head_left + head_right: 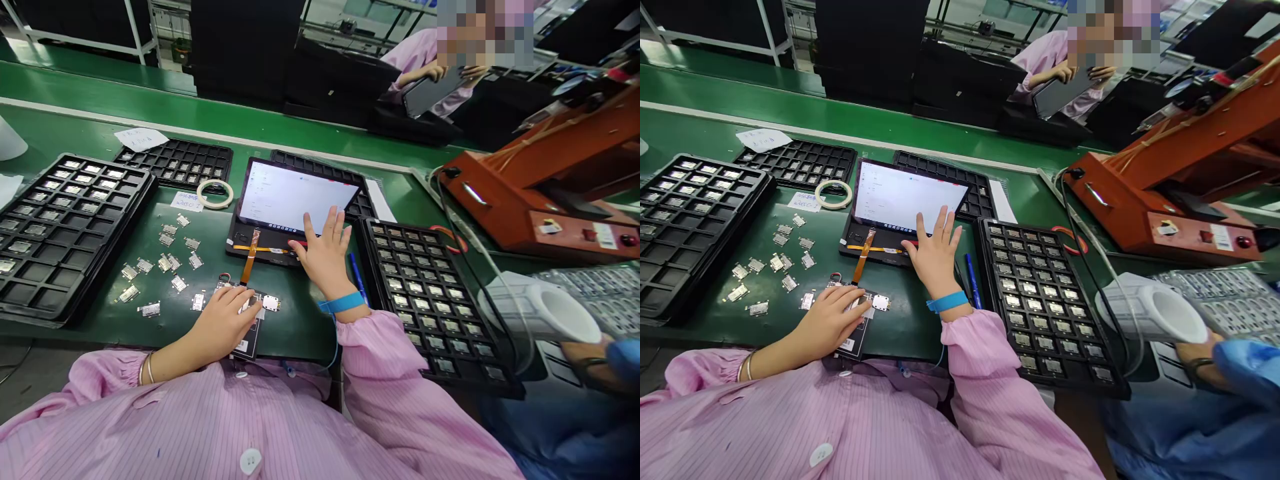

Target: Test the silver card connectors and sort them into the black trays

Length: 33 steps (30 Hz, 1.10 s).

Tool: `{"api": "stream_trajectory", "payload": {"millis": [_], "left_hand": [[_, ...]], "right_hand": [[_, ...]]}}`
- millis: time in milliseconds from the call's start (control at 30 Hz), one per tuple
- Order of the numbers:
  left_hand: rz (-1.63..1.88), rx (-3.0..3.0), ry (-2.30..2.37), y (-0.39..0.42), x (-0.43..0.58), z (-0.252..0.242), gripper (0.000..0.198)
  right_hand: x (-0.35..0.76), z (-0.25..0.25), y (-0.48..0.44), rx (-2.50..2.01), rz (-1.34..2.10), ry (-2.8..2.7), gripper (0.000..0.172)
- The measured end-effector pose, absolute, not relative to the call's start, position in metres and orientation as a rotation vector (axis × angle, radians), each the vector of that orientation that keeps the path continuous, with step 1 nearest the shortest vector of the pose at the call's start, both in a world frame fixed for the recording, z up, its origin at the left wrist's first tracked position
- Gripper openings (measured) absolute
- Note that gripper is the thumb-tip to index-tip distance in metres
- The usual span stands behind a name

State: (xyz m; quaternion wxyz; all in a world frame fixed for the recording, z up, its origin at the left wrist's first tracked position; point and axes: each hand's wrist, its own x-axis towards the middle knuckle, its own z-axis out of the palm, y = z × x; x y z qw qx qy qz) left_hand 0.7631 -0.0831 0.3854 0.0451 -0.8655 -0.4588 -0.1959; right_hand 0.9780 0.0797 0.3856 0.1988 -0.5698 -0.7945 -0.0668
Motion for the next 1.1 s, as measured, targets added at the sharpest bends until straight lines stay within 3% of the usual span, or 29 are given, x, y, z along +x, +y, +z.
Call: {"api": "stream_trajectory", "payload": {"millis": [300,467,733,1100], "left_hand": [[-0.624,-2.661,-1.415,-0.083,0.762,0.383,0.026],[-0.615,-2.670,-1.428,-0.082,0.761,0.385,0.026],[-0.649,-2.713,-1.482,-0.082,0.759,0.384,0.030],[-0.490,-2.683,-1.505,-0.079,0.775,0.398,0.033]], "right_hand": [[0.974,0.393,0.081,-1.652,-0.163,-2.172,0.071],[0.977,0.407,0.042,-1.497,0.065,-2.138,0.067],[0.975,0.376,-0.053,-1.264,0.680,-1.981,0.027],[0.972,0.354,-0.076,-1.383,0.489,-1.918,0.029]]}}
